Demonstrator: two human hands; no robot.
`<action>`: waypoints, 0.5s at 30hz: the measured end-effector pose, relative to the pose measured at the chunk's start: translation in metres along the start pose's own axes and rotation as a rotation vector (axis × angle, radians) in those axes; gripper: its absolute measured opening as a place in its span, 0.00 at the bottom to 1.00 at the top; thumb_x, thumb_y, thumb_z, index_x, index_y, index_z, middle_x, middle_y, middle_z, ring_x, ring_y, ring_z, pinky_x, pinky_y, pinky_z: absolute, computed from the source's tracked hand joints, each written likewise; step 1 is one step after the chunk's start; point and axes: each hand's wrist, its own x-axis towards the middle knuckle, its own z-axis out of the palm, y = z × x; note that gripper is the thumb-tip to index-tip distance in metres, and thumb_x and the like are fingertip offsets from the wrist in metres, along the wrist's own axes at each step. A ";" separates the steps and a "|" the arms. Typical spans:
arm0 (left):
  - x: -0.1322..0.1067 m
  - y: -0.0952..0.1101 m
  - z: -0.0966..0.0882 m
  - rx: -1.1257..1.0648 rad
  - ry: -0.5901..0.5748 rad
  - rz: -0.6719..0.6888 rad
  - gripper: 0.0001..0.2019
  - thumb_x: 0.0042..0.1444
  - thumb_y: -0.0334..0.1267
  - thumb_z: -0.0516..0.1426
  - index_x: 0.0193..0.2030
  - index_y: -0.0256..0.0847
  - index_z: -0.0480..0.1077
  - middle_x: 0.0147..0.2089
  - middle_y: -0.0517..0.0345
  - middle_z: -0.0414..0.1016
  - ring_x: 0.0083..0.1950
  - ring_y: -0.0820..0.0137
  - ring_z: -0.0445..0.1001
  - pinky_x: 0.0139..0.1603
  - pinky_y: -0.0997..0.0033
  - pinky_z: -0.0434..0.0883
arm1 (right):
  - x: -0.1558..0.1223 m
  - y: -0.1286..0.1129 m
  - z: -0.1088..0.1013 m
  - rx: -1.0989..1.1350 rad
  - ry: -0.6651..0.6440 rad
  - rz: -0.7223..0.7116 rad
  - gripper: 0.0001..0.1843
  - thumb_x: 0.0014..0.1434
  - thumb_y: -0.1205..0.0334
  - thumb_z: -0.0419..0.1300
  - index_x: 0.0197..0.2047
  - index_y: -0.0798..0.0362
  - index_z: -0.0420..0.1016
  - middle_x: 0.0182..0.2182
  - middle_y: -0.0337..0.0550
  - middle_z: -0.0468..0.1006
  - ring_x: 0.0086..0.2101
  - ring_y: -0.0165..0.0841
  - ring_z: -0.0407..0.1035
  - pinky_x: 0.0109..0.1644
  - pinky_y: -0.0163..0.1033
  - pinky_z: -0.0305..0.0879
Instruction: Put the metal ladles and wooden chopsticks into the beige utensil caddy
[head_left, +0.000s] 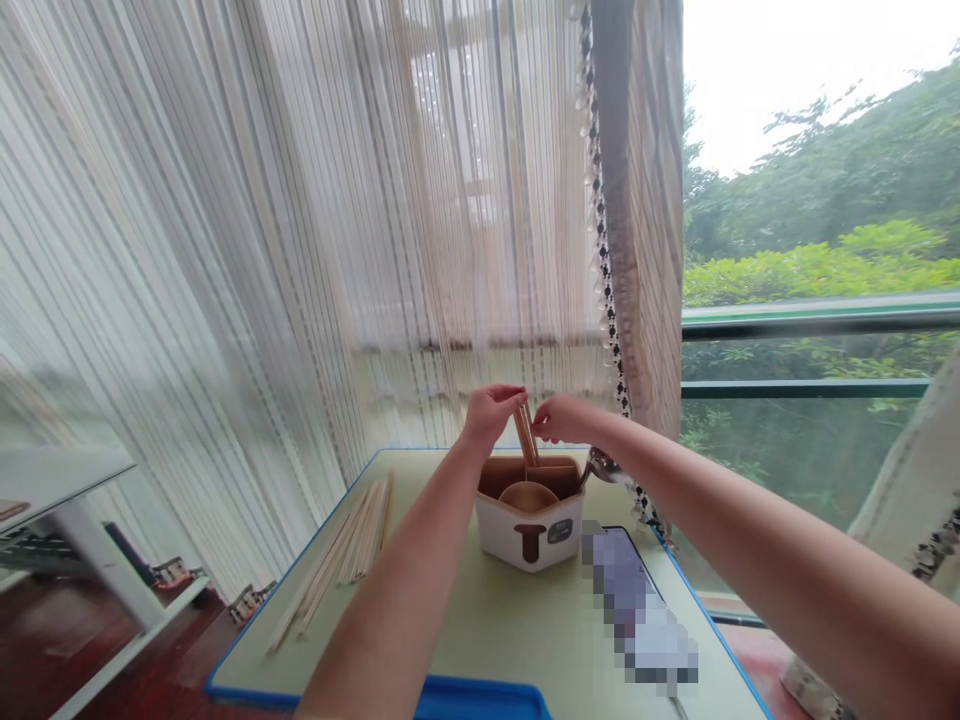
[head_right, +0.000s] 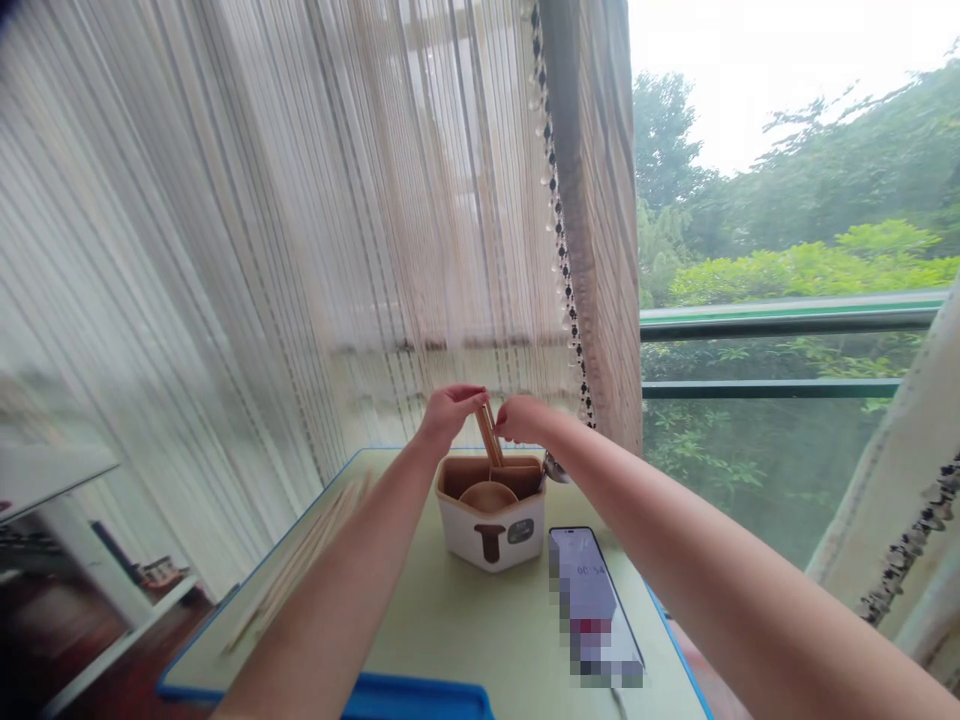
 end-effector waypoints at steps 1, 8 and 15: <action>0.000 -0.002 0.000 0.010 0.014 0.001 0.12 0.40 0.40 0.64 0.32 0.36 0.76 0.31 0.51 0.77 0.34 0.69 0.74 0.41 0.66 0.70 | 0.000 -0.002 0.001 -0.019 0.055 0.007 0.10 0.52 0.60 0.58 0.34 0.55 0.77 0.31 0.46 0.79 0.30 0.32 0.72 0.32 0.32 0.63; -0.004 -0.008 -0.001 0.126 0.006 0.042 0.11 0.42 0.39 0.63 0.32 0.36 0.75 0.31 0.51 0.77 0.33 0.68 0.75 0.38 0.66 0.70 | -0.002 -0.012 0.008 -0.054 0.205 0.060 0.10 0.49 0.60 0.61 0.35 0.52 0.78 0.30 0.44 0.78 0.32 0.33 0.71 0.32 0.32 0.61; -0.015 0.002 -0.010 0.341 0.036 0.155 0.10 0.46 0.41 0.60 0.33 0.38 0.76 0.32 0.52 0.78 0.34 0.67 0.75 0.38 0.65 0.70 | -0.007 -0.015 0.023 -0.042 0.206 0.111 0.09 0.50 0.63 0.59 0.33 0.55 0.79 0.30 0.50 0.78 0.32 0.35 0.71 0.34 0.34 0.61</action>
